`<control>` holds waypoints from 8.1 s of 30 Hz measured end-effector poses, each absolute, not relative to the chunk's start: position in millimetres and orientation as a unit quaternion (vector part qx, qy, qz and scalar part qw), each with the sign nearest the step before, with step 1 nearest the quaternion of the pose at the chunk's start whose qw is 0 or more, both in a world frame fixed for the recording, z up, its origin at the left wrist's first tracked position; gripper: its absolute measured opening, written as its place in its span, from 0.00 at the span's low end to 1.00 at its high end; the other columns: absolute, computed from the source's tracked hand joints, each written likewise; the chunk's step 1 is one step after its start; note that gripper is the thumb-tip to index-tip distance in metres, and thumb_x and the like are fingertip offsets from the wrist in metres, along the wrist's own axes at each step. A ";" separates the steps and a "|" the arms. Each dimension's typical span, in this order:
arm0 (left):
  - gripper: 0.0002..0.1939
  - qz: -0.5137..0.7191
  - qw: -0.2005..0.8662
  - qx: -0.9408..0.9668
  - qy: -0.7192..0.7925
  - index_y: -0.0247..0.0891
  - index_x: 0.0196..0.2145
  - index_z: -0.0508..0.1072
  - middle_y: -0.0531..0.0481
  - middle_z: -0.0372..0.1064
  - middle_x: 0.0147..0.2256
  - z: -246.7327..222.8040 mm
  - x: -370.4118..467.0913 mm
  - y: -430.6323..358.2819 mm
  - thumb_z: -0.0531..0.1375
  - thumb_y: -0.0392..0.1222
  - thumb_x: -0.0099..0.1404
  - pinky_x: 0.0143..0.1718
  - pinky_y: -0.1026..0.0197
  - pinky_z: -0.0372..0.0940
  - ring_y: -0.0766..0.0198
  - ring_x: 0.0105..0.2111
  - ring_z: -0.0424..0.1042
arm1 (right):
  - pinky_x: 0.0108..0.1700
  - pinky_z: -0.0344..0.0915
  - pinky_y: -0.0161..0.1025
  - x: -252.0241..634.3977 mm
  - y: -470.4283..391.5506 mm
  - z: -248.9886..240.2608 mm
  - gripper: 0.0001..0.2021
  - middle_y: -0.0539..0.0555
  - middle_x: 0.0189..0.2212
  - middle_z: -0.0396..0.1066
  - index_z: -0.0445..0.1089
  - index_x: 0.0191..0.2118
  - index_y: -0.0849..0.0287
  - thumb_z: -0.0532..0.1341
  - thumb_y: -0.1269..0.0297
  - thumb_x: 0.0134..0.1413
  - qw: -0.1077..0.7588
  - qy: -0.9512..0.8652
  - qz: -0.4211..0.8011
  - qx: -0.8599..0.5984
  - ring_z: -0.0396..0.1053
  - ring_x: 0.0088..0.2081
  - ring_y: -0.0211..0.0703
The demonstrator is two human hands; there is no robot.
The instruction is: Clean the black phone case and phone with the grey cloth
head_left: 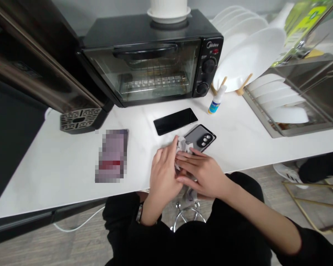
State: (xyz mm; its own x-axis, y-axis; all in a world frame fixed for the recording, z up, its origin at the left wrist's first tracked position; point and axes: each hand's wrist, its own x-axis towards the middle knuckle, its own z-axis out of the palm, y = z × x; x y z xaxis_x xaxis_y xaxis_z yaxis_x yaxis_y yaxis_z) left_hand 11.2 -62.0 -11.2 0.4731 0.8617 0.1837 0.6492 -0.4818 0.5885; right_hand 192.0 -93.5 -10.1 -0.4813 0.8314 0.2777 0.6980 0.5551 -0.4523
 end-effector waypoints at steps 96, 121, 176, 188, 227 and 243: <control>0.53 0.233 0.209 0.866 0.391 0.49 0.77 0.43 0.44 0.68 0.65 -14.9 -5.3 -42.8 0.69 0.51 0.66 0.63 0.44 0.60 0.46 0.61 0.65 | 0.70 0.58 0.64 232.8 -88.5 -25.0 0.25 0.65 0.61 0.75 0.72 0.63 0.62 0.58 0.48 0.73 0.248 -0.768 -0.044 -0.589 0.71 0.64 0.61; 0.56 0.225 0.215 0.868 0.387 0.50 0.78 0.40 0.44 0.68 0.64 -13.9 -5.7 -41.9 0.70 0.51 0.65 0.63 0.44 0.61 0.46 0.60 0.65 | 0.71 0.59 0.61 243.9 -108.6 -18.2 0.20 0.59 0.60 0.77 0.73 0.61 0.54 0.55 0.52 0.75 0.233 -0.815 0.019 -0.530 0.72 0.64 0.54; 0.51 0.181 0.242 0.859 0.412 0.52 0.78 0.37 0.44 0.66 0.65 -8.6 -4.2 -47.2 0.64 0.47 0.70 0.63 0.43 0.63 0.44 0.61 0.65 | 0.69 0.65 0.55 179.2 -104.2 -15.3 0.28 0.60 0.61 0.75 0.74 0.61 0.62 0.58 0.43 0.70 0.267 -0.816 0.087 -0.506 0.70 0.66 0.55; 0.53 0.167 0.251 0.858 0.415 0.52 0.78 0.36 0.44 0.66 0.66 -5.6 -4.3 -44.6 0.67 0.54 0.69 0.62 0.42 0.63 0.44 0.61 0.64 | 0.69 0.63 0.64 213.2 -91.6 -16.2 0.27 0.62 0.62 0.74 0.73 0.62 0.63 0.59 0.46 0.70 0.241 -0.781 0.030 -0.575 0.66 0.68 0.62; 0.56 0.158 0.226 0.857 0.435 0.51 0.78 0.36 0.45 0.69 0.65 -3.8 -5.2 -47.2 0.68 0.58 0.67 0.63 0.42 0.62 0.46 0.60 0.67 | 0.78 0.35 0.60 243.9 -101.3 -4.4 0.25 0.59 0.62 0.75 0.71 0.63 0.61 0.56 0.47 0.74 0.221 -0.780 0.020 -0.586 0.72 0.64 0.53; 0.55 0.144 0.229 0.854 0.444 0.50 0.78 0.36 0.45 0.68 0.66 -2.0 -6.0 -47.0 0.66 0.61 0.68 0.63 0.42 0.61 0.45 0.59 0.67 | 0.77 0.37 0.68 242.9 -99.4 -0.6 0.25 0.57 0.62 0.74 0.68 0.67 0.54 0.54 0.49 0.75 0.197 -0.757 0.027 -0.623 0.72 0.64 0.58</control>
State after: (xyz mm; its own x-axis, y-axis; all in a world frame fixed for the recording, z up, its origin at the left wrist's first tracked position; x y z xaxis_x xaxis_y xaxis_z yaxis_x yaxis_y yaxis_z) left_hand -6.0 -47.0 -2.0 0.5649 0.8241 0.0424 0.6927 -0.5015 0.5183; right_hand 242.9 -99.4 -0.6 -0.1464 0.9534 0.2638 0.9318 0.2225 -0.2869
